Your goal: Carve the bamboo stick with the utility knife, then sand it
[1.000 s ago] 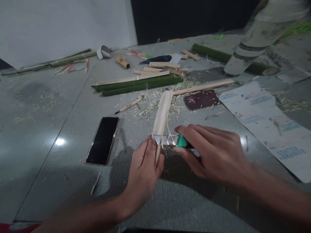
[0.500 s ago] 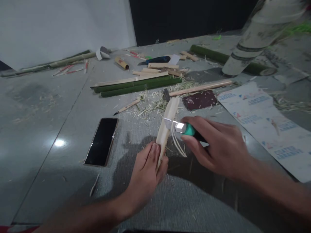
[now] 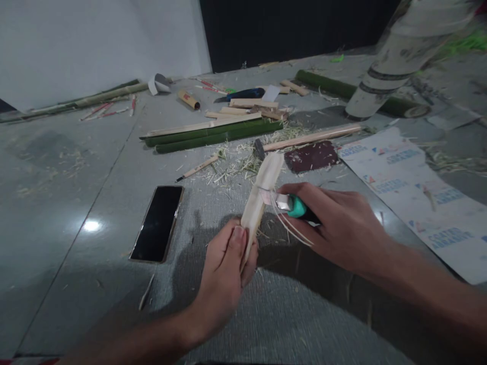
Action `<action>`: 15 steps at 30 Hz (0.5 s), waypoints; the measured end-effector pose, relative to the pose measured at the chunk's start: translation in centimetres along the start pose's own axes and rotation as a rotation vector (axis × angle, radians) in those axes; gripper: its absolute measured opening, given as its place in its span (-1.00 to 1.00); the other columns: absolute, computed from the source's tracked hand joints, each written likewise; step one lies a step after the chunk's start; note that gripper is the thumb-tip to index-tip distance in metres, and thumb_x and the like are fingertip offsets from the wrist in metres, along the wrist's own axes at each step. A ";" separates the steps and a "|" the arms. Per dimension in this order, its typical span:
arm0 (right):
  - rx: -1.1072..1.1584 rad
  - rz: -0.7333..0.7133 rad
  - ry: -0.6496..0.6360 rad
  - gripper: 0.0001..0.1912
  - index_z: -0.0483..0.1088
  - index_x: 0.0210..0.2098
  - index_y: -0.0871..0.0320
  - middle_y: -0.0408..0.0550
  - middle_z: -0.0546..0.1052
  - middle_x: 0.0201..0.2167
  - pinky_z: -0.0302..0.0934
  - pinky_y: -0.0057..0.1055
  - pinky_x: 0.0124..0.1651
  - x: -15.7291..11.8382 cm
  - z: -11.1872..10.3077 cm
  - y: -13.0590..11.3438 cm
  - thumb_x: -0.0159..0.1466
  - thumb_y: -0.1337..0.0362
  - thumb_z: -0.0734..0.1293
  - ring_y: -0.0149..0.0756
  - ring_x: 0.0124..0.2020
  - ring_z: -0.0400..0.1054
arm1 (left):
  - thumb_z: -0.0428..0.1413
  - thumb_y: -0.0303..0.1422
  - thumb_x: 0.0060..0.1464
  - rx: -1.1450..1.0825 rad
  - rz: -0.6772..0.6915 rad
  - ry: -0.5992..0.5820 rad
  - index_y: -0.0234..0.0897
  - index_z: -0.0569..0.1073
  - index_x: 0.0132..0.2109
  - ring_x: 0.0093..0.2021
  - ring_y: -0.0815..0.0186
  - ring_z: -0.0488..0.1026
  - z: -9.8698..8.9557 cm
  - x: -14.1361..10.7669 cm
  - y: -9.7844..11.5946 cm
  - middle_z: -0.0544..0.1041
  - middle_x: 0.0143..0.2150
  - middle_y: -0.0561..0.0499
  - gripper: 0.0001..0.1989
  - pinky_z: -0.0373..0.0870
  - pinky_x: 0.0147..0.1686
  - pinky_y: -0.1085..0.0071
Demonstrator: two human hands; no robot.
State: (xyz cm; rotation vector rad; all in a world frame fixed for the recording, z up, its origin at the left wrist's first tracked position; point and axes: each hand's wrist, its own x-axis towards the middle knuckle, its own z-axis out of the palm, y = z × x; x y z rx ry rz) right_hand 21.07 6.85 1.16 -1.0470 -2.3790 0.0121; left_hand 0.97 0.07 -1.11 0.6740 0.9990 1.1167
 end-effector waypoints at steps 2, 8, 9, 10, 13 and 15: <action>-0.024 -0.042 -0.020 -0.81 0.37 -0.01 0.13 -0.05 0.64 -0.27 0.19 -0.34 -0.41 -0.1 0.1 -0.3 0.50 0.18 0.24 -0.25 -0.39 0.53 | 0.07 -0.05 0.42 -0.008 0.028 0.044 -0.22 0.30 -0.28 -0.69 0.52 -0.02 0.0 0.3 0.4 0.16 -0.68 0.27 -0.62 0.01 -0.67 0.59; 0.087 0.027 -0.010 -0.80 0.36 0.02 0.11 -0.09 0.61 -0.29 0.21 -0.36 -0.39 -0.1 -0.1 -0.7 0.49 0.16 0.26 -0.27 -0.38 0.50 | 0.03 -0.06 0.44 0.072 0.112 0.066 -0.23 0.36 -0.18 -0.70 0.50 0.04 -0.4 0.7 1.0 0.23 -0.68 0.25 -0.66 0.05 -0.68 0.59; 0.110 0.049 0.007 -0.79 0.36 0.04 0.10 -0.11 0.59 -0.31 0.21 -0.37 -0.39 -0.1 -0.1 -0.5 0.50 0.15 0.24 -0.28 -0.40 0.47 | 0.04 -0.06 0.43 0.075 0.097 0.042 -0.23 0.36 -0.18 -0.69 0.49 0.09 -0.4 0.6 1.0 0.28 -0.67 0.23 -0.67 0.07 -0.68 0.59; 0.134 0.078 0.030 -0.78 0.35 0.06 0.09 -0.14 0.57 -0.33 0.20 -0.37 -0.40 0.0 0.0 -0.2 0.51 0.14 0.23 -0.30 -0.44 0.44 | 0.06 -0.08 0.43 0.075 0.078 0.016 -0.22 0.35 -0.17 -0.68 0.48 0.14 -0.4 0.5 1.0 0.33 -0.64 0.21 -0.70 0.11 -0.68 0.59; 0.235 0.194 0.126 -0.76 0.32 0.06 0.04 -0.21 0.50 -0.41 0.20 -0.37 -0.41 -0.1 0.2 0.7 0.51 0.08 0.22 -0.33 -0.52 0.35 | 0.05 -0.17 0.43 0.060 0.024 -0.047 -0.23 0.35 -0.15 -0.62 0.45 0.26 -0.4 0.2 1.1 0.43 -0.56 0.15 -0.77 0.21 -0.64 0.59; 0.285 0.247 0.173 -0.77 0.30 0.01 0.04 -0.25 0.45 -0.48 0.20 -0.38 -0.41 -0.1 0.3 1.1 0.50 0.05 0.22 -0.34 -0.56 0.31 | 0.02 -0.19 0.44 0.061 0.016 -0.064 -0.24 0.36 -0.14 -0.61 0.46 0.24 -0.4 0.2 1.2 0.40 -0.55 0.16 -0.78 0.20 -0.63 0.58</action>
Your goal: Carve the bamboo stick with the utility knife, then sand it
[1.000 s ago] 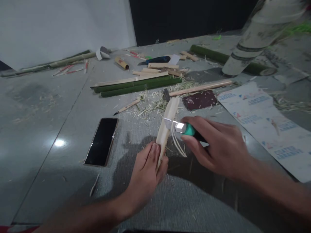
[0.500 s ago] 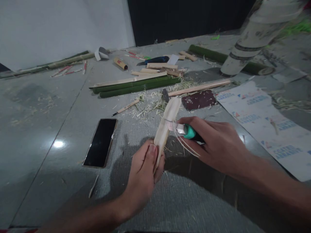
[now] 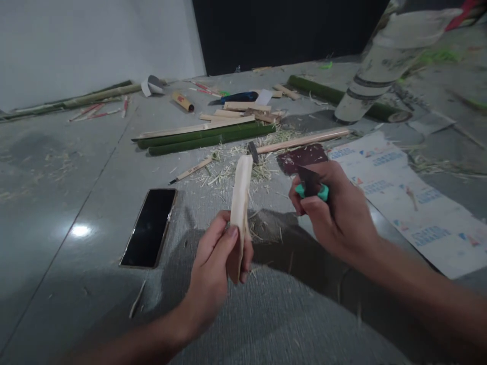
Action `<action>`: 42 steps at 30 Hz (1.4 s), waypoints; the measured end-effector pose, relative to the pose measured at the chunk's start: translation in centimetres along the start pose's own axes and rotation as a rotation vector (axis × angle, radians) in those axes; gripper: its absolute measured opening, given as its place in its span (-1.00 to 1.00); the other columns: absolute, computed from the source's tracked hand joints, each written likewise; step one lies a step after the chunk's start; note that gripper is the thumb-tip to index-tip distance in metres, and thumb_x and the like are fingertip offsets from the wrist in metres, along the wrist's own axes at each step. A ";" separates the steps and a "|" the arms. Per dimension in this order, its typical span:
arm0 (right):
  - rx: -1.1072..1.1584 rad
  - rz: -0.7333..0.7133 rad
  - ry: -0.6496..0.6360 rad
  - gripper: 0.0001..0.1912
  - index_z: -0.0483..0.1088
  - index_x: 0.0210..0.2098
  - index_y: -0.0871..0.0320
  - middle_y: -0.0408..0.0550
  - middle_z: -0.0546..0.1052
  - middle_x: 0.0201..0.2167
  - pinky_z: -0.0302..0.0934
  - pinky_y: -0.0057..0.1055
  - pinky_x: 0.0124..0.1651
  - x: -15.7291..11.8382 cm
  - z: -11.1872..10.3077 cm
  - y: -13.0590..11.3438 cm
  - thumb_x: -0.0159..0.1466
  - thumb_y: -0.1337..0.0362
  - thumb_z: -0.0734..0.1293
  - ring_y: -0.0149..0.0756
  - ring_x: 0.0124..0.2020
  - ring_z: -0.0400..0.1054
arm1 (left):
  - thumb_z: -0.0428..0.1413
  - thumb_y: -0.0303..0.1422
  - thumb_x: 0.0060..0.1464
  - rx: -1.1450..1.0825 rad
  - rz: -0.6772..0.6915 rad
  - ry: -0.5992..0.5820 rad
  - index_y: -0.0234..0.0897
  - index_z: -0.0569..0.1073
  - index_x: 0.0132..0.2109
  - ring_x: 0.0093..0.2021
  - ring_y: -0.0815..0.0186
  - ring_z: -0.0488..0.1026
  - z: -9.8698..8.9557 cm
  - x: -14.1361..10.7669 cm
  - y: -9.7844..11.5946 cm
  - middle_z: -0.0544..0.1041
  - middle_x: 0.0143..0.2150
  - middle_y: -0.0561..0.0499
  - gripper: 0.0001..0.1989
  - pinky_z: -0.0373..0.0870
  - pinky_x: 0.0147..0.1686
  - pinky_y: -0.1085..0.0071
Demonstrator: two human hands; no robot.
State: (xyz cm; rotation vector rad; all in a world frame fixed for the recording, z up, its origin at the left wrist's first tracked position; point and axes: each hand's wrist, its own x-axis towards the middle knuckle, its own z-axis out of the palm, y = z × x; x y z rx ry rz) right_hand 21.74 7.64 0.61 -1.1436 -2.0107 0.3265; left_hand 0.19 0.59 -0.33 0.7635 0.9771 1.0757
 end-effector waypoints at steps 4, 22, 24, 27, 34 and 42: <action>-0.083 -0.089 -0.071 -0.87 0.32 -0.12 0.04 -0.28 0.38 -0.57 0.10 -0.40 -0.49 0.2 0.0 0.0 0.51 0.14 0.22 -0.36 -0.61 0.27 | 0.03 -0.20 0.45 0.058 0.020 -0.009 -0.24 0.33 -0.24 -0.62 0.51 0.16 0.1 0.1 0.0 0.29 -0.57 0.19 -0.72 0.13 -0.61 0.59; -0.235 -0.198 -0.176 -0.82 0.28 -0.15 0.05 -0.17 0.53 -0.49 0.13 -0.36 -0.47 0.3 -0.2 -1.1 0.56 0.16 0.14 -0.31 -0.58 0.36 | 0.01 -0.14 0.46 0.083 0.003 -0.077 -0.23 0.41 -0.24 -0.74 0.52 -0.03 -0.4 -0.1 0.0 0.20 -0.69 0.25 -0.67 -0.06 -0.72 0.58; -0.246 -0.198 -0.183 -0.82 0.27 -0.16 0.05 -0.18 0.50 -0.52 0.13 -0.35 -0.47 0.1 -0.2 -1.2 0.56 0.17 0.14 -0.31 -0.58 0.36 | 0.01 -0.15 0.47 0.119 0.029 -0.080 -0.23 0.37 -0.29 -0.73 0.54 -0.01 -0.3 -0.2 0.2 0.21 -0.68 0.25 -0.65 -0.05 -0.71 0.59; -0.232 -0.180 -0.199 -0.82 0.27 -0.17 0.06 -0.20 0.46 -0.55 0.10 -0.35 -0.48 0.0 -0.2 -1.5 0.56 0.17 0.15 -0.31 -0.60 0.32 | 0.00 -0.16 0.48 0.149 0.046 -0.086 -0.23 0.32 -0.31 -0.73 0.55 0.01 -0.3 -0.3 0.4 0.22 -0.68 0.25 -0.64 -0.01 -0.68 0.60; 0.110 -0.002 -0.392 -0.70 0.23 -0.31 0.06 -0.31 0.29 -0.63 -0.03 -0.41 -0.54 0.8 -0.6 -1.8 0.55 0.11 0.17 -0.43 -0.66 0.16 | -0.01 -0.18 0.48 -0.016 -0.004 -0.181 -0.22 0.37 -0.25 -0.75 0.53 -0.06 -0.5 0.1 0.3 0.20 -0.69 0.26 -0.69 -0.06 -0.70 0.55; 0.210 -0.014 -0.328 -0.68 0.18 -0.36 0.05 -0.34 0.18 -0.62 -0.04 -0.41 -0.53 0.8 -0.5 -1.7 0.53 0.14 0.19 -0.45 -0.63 0.06 | -0.15 -0.28 0.52 -0.341 -0.128 -0.276 -0.22 0.39 -0.22 -0.79 0.54 -0.13 0.1 0.5 0.4 0.09 -0.72 0.29 -0.67 0.02 -0.65 0.56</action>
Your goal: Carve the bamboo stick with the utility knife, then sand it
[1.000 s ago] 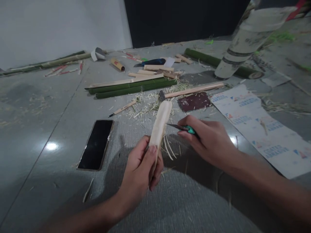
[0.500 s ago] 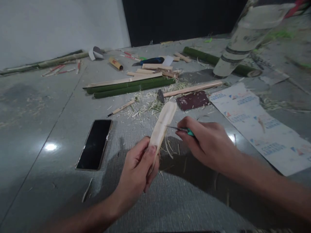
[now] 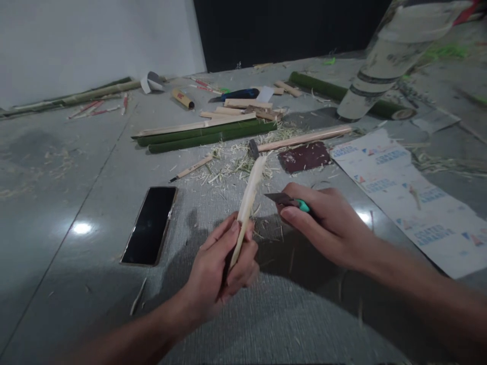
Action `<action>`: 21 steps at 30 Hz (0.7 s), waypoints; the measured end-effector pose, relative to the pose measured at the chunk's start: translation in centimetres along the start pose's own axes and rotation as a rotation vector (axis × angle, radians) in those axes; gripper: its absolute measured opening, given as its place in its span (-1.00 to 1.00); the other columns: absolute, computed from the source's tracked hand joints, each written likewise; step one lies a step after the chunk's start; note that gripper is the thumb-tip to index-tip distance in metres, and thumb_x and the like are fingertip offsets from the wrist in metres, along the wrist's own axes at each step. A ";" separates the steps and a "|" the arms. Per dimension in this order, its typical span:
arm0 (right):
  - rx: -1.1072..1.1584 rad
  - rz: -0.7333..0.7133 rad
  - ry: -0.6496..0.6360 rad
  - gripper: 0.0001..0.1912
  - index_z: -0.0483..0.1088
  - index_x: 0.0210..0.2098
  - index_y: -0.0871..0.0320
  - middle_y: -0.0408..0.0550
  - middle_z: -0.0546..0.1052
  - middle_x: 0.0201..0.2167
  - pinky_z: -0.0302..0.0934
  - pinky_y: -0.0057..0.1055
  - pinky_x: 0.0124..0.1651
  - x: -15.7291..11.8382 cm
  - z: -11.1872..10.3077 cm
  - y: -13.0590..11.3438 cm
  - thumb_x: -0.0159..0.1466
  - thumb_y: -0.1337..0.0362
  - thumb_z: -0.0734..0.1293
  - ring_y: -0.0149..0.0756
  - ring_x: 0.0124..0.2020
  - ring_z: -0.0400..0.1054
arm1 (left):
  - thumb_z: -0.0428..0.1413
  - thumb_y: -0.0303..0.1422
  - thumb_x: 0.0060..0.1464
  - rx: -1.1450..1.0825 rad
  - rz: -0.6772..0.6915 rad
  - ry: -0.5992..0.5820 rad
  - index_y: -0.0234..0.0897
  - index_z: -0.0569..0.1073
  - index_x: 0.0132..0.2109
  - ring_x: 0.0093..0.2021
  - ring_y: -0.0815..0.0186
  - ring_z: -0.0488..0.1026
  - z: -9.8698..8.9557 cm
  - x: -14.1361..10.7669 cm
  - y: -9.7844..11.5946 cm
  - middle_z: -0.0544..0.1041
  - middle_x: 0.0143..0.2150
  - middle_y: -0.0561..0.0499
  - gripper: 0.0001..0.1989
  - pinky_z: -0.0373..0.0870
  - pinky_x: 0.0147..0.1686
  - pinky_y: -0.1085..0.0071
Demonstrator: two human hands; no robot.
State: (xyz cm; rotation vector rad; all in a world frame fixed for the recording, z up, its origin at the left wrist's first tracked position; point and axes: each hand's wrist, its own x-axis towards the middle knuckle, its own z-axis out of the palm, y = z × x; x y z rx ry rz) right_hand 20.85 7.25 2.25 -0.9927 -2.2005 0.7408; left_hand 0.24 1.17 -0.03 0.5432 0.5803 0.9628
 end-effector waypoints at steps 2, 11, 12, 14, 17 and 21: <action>-0.033 -0.014 0.053 -0.72 0.23 -0.34 0.05 -0.33 0.21 -0.60 -0.01 -0.40 -0.51 -0.1 0.3 -0.2 0.52 0.15 0.22 -0.44 -0.61 0.07 | -0.12 -0.26 0.51 0.047 0.011 0.026 -0.21 0.39 -0.20 -0.78 0.54 -0.09 -0.1 0.0 -0.1 0.15 -0.70 0.28 -0.70 -0.02 -0.67 0.56; 0.253 0.195 0.279 -0.49 0.31 0.30 0.02 -0.16 0.53 -0.34 0.27 -0.38 -0.46 -0.5 0.6 0.0 0.39 0.25 0.40 -0.38 -0.53 0.33 | 0.10 -0.21 0.40 0.604 0.002 0.134 -0.15 0.39 -0.02 -0.66 0.51 0.08 0.0 -0.9 0.4 0.28 -0.56 0.23 -0.86 0.08 -0.67 0.60; 0.298 0.206 0.262 -0.52 0.35 0.28 -0.01 -0.18 0.52 -0.37 0.25 -0.38 -0.49 -0.6 0.6 0.1 0.40 0.24 0.40 -0.39 -0.55 0.31 | 0.15 -0.24 0.36 0.706 0.031 0.165 -0.15 0.40 -0.03 -0.64 0.50 0.12 0.1 -0.9 0.6 0.28 -0.54 0.23 -0.86 0.10 -0.64 0.60; 0.380 0.222 0.263 -0.56 0.42 0.23 -0.07 -0.23 0.49 -0.46 0.20 -0.39 -0.55 -0.7 0.7 0.3 0.38 0.21 0.42 -0.38 -0.59 0.29 | 0.22 -0.32 0.27 0.955 0.126 0.201 -0.19 0.44 -0.09 -0.60 0.50 0.19 0.1 -0.7 0.9 0.27 -0.52 0.21 -0.87 0.13 -0.60 0.59; 0.441 0.252 0.309 -0.66 0.50 0.09 -0.11 -0.29 0.44 -0.56 0.14 -0.40 -0.59 -0.7 1.0 0.7 0.33 0.14 0.48 -0.38 -0.63 0.26 | 0.18 -0.40 0.26 1.250 0.294 0.192 -0.22 0.47 -0.13 -0.59 0.49 0.25 0.0 -0.4 1.3 0.31 -0.51 0.20 -0.95 0.14 -0.58 0.57; 0.476 0.275 0.328 -0.81 0.52 -0.07 -0.07 -0.30 0.47 -0.56 0.16 -0.40 -0.60 -0.6 1.2 0.9 0.33 0.14 0.48 -0.39 -0.65 0.28 | 0.16 -0.43 0.28 1.386 0.431 0.212 -0.23 0.51 -0.11 -0.60 0.51 0.28 -0.3 -0.4 1.4 0.36 -0.53 0.21 -0.93 0.14 -0.58 0.58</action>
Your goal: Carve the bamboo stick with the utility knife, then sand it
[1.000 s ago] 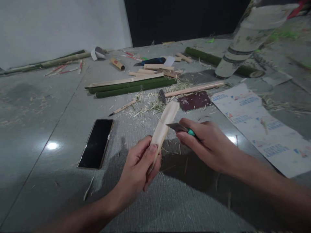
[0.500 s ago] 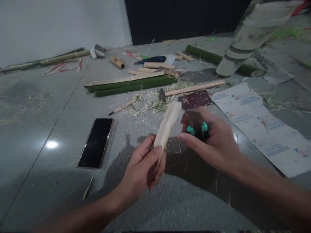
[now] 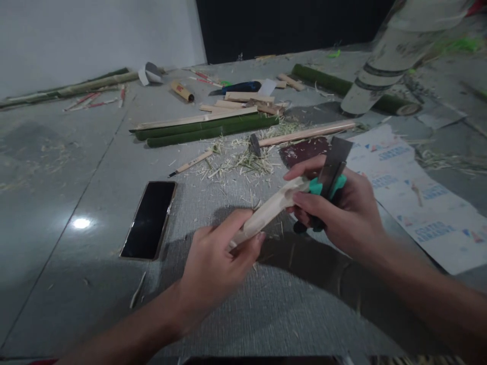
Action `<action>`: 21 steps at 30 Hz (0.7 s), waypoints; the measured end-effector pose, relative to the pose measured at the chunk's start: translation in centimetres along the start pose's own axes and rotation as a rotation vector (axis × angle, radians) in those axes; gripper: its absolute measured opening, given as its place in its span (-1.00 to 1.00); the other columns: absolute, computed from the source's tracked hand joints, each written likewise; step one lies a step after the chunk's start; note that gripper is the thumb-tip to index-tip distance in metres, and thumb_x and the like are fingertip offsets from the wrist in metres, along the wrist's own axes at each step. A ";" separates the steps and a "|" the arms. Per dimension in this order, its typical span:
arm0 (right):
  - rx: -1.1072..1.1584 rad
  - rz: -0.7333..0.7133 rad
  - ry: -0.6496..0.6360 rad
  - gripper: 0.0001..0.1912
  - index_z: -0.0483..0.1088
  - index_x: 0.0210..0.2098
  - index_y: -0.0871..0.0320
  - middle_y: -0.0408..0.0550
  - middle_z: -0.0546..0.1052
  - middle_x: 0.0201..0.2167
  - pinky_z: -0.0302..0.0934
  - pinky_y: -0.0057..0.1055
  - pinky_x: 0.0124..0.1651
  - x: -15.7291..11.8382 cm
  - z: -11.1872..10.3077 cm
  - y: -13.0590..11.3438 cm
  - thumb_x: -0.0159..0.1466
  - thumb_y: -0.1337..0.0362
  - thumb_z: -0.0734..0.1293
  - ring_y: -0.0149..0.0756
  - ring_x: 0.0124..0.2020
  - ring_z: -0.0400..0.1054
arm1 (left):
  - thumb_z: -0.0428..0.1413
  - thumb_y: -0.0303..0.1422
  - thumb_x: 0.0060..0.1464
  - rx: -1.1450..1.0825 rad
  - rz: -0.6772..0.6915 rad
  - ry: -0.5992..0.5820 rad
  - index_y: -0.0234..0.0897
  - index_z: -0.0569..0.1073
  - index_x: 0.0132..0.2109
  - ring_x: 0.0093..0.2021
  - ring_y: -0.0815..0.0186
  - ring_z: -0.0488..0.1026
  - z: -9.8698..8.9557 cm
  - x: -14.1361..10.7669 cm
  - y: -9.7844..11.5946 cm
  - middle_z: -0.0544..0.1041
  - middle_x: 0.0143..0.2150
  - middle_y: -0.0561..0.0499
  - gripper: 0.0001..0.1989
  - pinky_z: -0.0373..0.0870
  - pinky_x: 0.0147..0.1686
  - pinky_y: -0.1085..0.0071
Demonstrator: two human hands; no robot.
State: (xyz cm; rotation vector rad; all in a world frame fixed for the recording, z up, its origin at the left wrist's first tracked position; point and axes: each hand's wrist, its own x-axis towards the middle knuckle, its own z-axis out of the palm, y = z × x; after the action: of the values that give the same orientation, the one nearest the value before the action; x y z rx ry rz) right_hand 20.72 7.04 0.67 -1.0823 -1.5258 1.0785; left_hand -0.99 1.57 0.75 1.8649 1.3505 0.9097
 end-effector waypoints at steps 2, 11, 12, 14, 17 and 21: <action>-0.034 -0.011 -0.011 -0.79 0.52 -0.08 -0.06 -0.32 0.45 -0.57 0.15 -0.42 -0.60 0.1 0.0 -0.1 0.31 0.14 0.50 -0.42 -0.66 0.27 | 0.16 -0.42 0.28 0.018 0.011 0.008 -0.23 0.52 -0.10 -0.61 0.52 0.29 0.0 -0.1 -0.1 0.36 -0.54 0.21 -0.93 0.14 -0.58 0.58; -0.172 -0.091 -0.050 -0.65 0.48 -0.03 -0.08 -0.37 0.45 -0.50 0.17 -0.48 -0.56 0.3 0.2 -1.0 0.22 0.18 0.56 -0.48 -0.59 0.29 | 0.16 -0.33 0.35 -0.067 -0.024 -0.024 -0.19 0.52 -0.07 -0.57 0.51 0.30 0.0 -0.2 -0.1 0.38 -0.49 0.20 -0.93 0.17 -0.56 0.57; -0.158 -0.102 -0.073 -0.64 0.48 0.00 -0.09 -0.37 0.45 -0.50 0.18 -0.49 -0.55 0.3 0.2 -1.0 0.24 0.20 0.55 -0.48 -0.58 0.30 | 0.16 -0.34 0.34 -0.084 -0.038 -0.030 -0.19 0.52 -0.08 -0.57 0.51 0.30 0.0 -0.2 0.0 0.37 -0.49 0.19 -0.93 0.18 -0.56 0.57; -0.141 -0.129 -0.104 -0.62 0.47 0.03 -0.10 -0.35 0.48 -0.43 0.22 -0.51 -0.51 0.3 0.1 -1.1 0.25 0.26 0.53 -0.48 -0.52 0.34 | 0.15 -0.36 0.33 -0.116 -0.068 -0.038 -0.19 0.52 -0.10 -0.58 0.50 0.28 0.0 -0.3 0.0 0.34 -0.50 0.19 -0.94 0.17 -0.57 0.57; -0.128 -0.153 -0.114 -0.56 0.46 0.06 -0.10 -0.32 0.51 -0.29 0.27 -0.55 -0.43 0.3 0.1 -1.0 0.24 0.36 0.51 -0.50 -0.44 0.36 | 0.15 -0.42 0.29 -0.144 -0.097 -0.035 -0.20 0.51 -0.12 -0.59 0.51 0.23 0.1 -0.4 0.1 0.28 -0.52 0.20 -0.94 0.13 -0.59 0.56; -0.083 -0.108 -0.131 -0.55 0.45 0.10 -0.10 -0.29 0.50 -0.27 0.26 -0.53 -0.45 0.3 0.2 -0.8 0.25 0.30 0.53 -0.50 -0.45 0.34 | 0.15 -0.50 0.23 -0.167 -0.110 -0.035 -0.14 0.48 -0.02 -0.60 0.51 0.23 0.2 -0.5 0.3 0.31 -0.50 0.20 -0.78 0.11 -0.62 0.56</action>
State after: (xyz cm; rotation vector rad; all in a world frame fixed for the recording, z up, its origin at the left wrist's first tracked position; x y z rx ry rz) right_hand 20.40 7.09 1.43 -0.9892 -1.7265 1.0360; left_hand -0.78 0.97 0.76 1.6567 1.3013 0.9004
